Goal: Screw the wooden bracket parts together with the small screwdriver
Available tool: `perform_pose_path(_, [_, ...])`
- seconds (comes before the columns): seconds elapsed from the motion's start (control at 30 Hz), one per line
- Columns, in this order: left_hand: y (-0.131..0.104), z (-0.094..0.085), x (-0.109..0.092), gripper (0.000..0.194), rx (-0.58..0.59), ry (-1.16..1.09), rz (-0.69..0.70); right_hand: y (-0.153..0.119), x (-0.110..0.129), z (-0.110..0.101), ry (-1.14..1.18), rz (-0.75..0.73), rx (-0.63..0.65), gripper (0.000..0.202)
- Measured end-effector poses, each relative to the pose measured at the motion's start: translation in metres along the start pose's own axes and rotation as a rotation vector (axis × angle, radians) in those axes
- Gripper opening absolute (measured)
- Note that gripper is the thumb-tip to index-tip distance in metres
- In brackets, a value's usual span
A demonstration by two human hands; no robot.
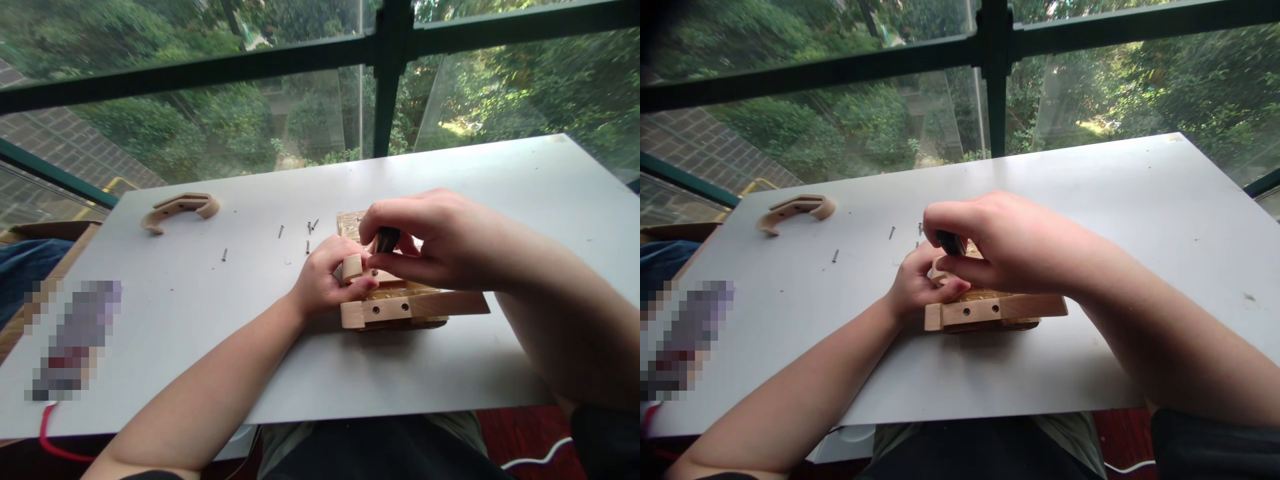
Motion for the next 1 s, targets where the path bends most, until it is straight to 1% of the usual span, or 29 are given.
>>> perform_pose_path(0.2, [-0.002, 0.0, 0.002, 0.03, -0.014, 0.004, -0.03, -0.001, 0.003, -0.001, 0.028, -0.05, 0.013, 0.006])
perform_pose_path(0.4, [-0.003, -0.001, 0.002, 0.033, -0.028, 0.024, -0.045, -0.003, 0.009, 0.002, 0.104, -0.137, 0.047, 0.01])
perform_pose_path(0.5, [-0.003, -0.002, 0.001, 0.032, -0.05, 0.04, -0.042, -0.004, 0.011, 0.002, 0.14, -0.145, 0.066, 0.011])
perform_pose_path(0.6, [-0.003, -0.002, 0.0, 0.03, -0.045, 0.025, -0.02, -0.007, 0.01, 0.003, 0.154, -0.094, 0.155, 0.009])
perform_pose_path(0.7, [-0.003, -0.001, 0.002, 0.03, -0.029, 0.006, -0.04, -0.011, 0.007, 0.002, 0.145, -0.028, 0.217, 0.017])
perform_pose_path(0.83, [-0.004, 0.0, 0.004, 0.031, -0.006, -0.029, -0.053, -0.014, 0.0, -0.003, 0.078, 0.037, 0.184, 0.022])
perform_pose_path(1.0, [-0.004, 0.0, 0.005, 0.031, -0.018, -0.015, -0.047, -0.013, -0.007, -0.008, 0.018, 0.081, 0.148, 0.019])
Point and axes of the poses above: each hand's wrist, its own y-axis towards the middle knuckle, its own z-axis out of the palm, x = y × z, the point moved 7 cm from there along y, towards the middle knuckle, and after that the axes turned 9 degrees about z, right-handed, at the moved point
